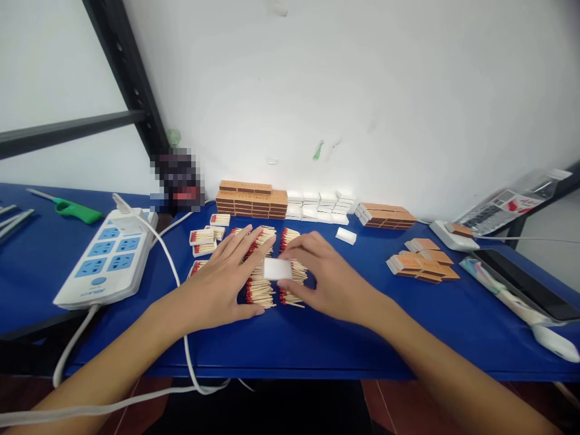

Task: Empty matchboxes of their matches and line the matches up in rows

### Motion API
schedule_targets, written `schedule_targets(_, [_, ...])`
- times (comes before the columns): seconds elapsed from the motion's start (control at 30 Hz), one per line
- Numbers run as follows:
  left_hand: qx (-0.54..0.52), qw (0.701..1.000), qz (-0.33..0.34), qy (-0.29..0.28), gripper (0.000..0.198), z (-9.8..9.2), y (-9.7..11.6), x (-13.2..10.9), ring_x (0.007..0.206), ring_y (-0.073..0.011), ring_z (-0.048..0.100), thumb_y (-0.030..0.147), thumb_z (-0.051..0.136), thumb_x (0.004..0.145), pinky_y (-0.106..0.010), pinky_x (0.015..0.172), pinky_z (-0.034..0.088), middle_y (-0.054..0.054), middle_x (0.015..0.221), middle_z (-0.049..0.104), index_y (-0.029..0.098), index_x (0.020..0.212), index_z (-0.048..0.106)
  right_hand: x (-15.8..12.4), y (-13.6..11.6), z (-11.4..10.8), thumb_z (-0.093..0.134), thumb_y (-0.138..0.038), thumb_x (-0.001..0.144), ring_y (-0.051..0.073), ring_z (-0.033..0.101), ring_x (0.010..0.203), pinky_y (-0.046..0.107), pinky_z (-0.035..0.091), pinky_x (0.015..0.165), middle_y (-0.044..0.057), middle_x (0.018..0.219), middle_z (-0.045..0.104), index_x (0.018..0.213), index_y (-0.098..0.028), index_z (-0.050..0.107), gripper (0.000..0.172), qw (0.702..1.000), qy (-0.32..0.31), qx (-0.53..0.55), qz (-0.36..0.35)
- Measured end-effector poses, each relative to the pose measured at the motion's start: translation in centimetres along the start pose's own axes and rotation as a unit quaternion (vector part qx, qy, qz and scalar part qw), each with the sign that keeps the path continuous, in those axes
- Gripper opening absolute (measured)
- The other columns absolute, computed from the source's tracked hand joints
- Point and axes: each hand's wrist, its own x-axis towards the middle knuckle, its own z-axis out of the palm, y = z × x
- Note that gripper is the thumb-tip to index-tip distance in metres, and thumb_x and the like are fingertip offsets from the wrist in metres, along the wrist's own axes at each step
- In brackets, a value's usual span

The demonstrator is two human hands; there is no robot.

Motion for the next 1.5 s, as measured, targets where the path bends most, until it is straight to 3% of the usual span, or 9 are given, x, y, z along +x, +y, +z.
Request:
schedule_targets(0.17, [0.016, 1.0, 0.005, -0.019, 0.122, -0.1, -0.2, 0.4, 0.165, -0.0399, -0.001, 0.062, 0.076, 0.085, -0.067, 0.13, 0.019, -0.007, 0.18, -0.002, 0.038, 0.171, -0.007, 0.5, 4.9, -3.6, 0.07, -0.039, 0.096, 0.032, 0.059, 0.112, 0.054, 0.05, 0.098, 0.011, 0.115, 0.067, 0.117, -0.025, 0.069, 0.026, 0.995, 0.075, -0.062, 0.027])
schedule_targets(0.53, [-0.003, 0.998, 0.016, -0.055, 0.122, -0.5, 0.3, 1.7, 0.164, -0.041, 0.002, 0.063, 0.079, 0.084, -0.066, 0.131, 0.018, -0.006, 0.179, 0.0, 0.041, 0.171, -0.004, -2.8, 15.1, -5.3, 0.074, -0.051, 0.086, 0.029, 0.063, 0.088, 0.044, 0.052, 0.081, 0.011, 0.094, 0.068, 0.105, -0.019, 0.068, 0.038, 0.955, 0.173, -0.124, 0.207])
schedule_targets(0.7, [-0.009, 0.997, 0.026, -0.07, 0.12, -0.8, 0.0, 2.4, 0.164, -0.0393, 0.007, 0.056, 0.086, 0.079, -0.063, 0.131, 0.02, -0.007, 0.179, 0.01, 0.042, 0.171, 0.011, -4.2, 17.2, -7.7, 0.08, -0.054, 0.078, 0.021, 0.061, 0.072, 0.037, 0.05, 0.069, 0.006, 0.082, 0.068, 0.111, -0.017, 0.069, 0.051, 0.954, 0.113, -0.045, 0.274])
schedule_targets(0.93, [-0.033, 0.993, 0.049, -0.098, 0.122, -2.7, -0.6, 4.5, 0.162, -0.042, 0.022, 0.079, 0.082, 0.068, -0.06, 0.126, 0.032, -0.012, 0.176, 0.026, 0.036, 0.169, 0.029, -5.6, 16.5, -10.9, 0.074, -0.063, 0.079, 0.026, 0.069, 0.079, 0.037, 0.051, 0.07, 0.009, 0.089, 0.078, 0.094, -0.021, 0.08, 0.045, 0.943, 0.045, -0.042, 0.327])
schedule_targets(1.03, [-0.038, 0.998, 0.033, -0.046, 0.097, -4.3, -1.4, 6.3, 0.15, -0.0363, 0.047, 0.073, 0.075, 0.08, -0.05, 0.12, 0.044, -0.011, 0.165, 0.049, 0.03, 0.162, 0.045, -5.9, 16.5, -11.4, 0.079, -0.065, 0.075, 0.027, 0.07, 0.08, 0.037, 0.051, 0.07, 0.008, 0.088, 0.079, 0.08, -0.023, 0.079, 0.043, 0.938, -0.038, -0.063, 0.338])
schedule_targets(1.13, [-0.035, 0.997, 0.036, 0.065, 0.065, -4.9, -2.8, 7.7, 0.133, -0.0292, 0.064, 0.061, 0.071, 0.091, -0.042, 0.114, 0.049, -0.01, 0.145, 0.068, 0.024, 0.143, 0.065, -6.1, 16.8, -11.0, 0.084, -0.062, 0.07, 0.028, 0.072, 0.084, 0.037, 0.052, 0.071, 0.007, 0.092, 0.08, 0.082, -0.025, 0.082, 0.039, 0.925, -0.117, -0.07, 0.355])
schedule_targets(1.27, [-0.007, 0.978, 0.049, 0.204, 0.042, -4.1, -4.8, 7.8, 0.115, -0.0264, 0.071, 0.053, 0.067, 0.095, -0.04, 0.105, 0.053, -0.009, 0.121, 0.078, 0.02, 0.119, 0.075, -5.6, 16.8, -9.7, 0.074, -0.067, 0.08, 0.027, 0.072, 0.082, 0.036, 0.051, 0.069, 0.009, 0.093, 0.081, 0.078, -0.023, 0.082, 0.045, 0.916, -0.128, -0.073, 0.372])
schedule_targets(1.37, [0.033, 0.972, 0.047, 0.228, 0.035, -3.4, -5.8, 7.3, 0.108, -0.0262, 0.071, 0.05, 0.062, 0.098, -0.04, 0.099, 0.055, -0.01, 0.111, 0.079, 0.02, 0.11, 0.076, -4.9, 16.4, -8.7, 0.069, -0.061, 0.086, 0.026, 0.07, 0.072, 0.036, 0.047, 0.062, 0.01, 0.079, 0.078, 0.07, -0.021, 0.076, 0.044, 0.916, -0.112, -0.105, 0.37])
schedule_targets(1.5, [0.053, 0.97, 0.034, 0.237, 0.032, -3.3, -6.2, 6.9, 0.105, -0.0257, 0.072, 0.046, 0.059, 0.1, -0.04, 0.097, 0.055, -0.009, 0.106, 0.079, 0.021, 0.106, 0.077, -4.6, 16.4, -8.1, 0.071, -0.037, 0.085, 0.024, 0.07, 0.073, 0.034, 0.047, 0.065, 0.008, 0.081, 0.078, 0.076, -0.021, 0.075, 0.02, 0.923, -0.125, -0.102, 0.349])
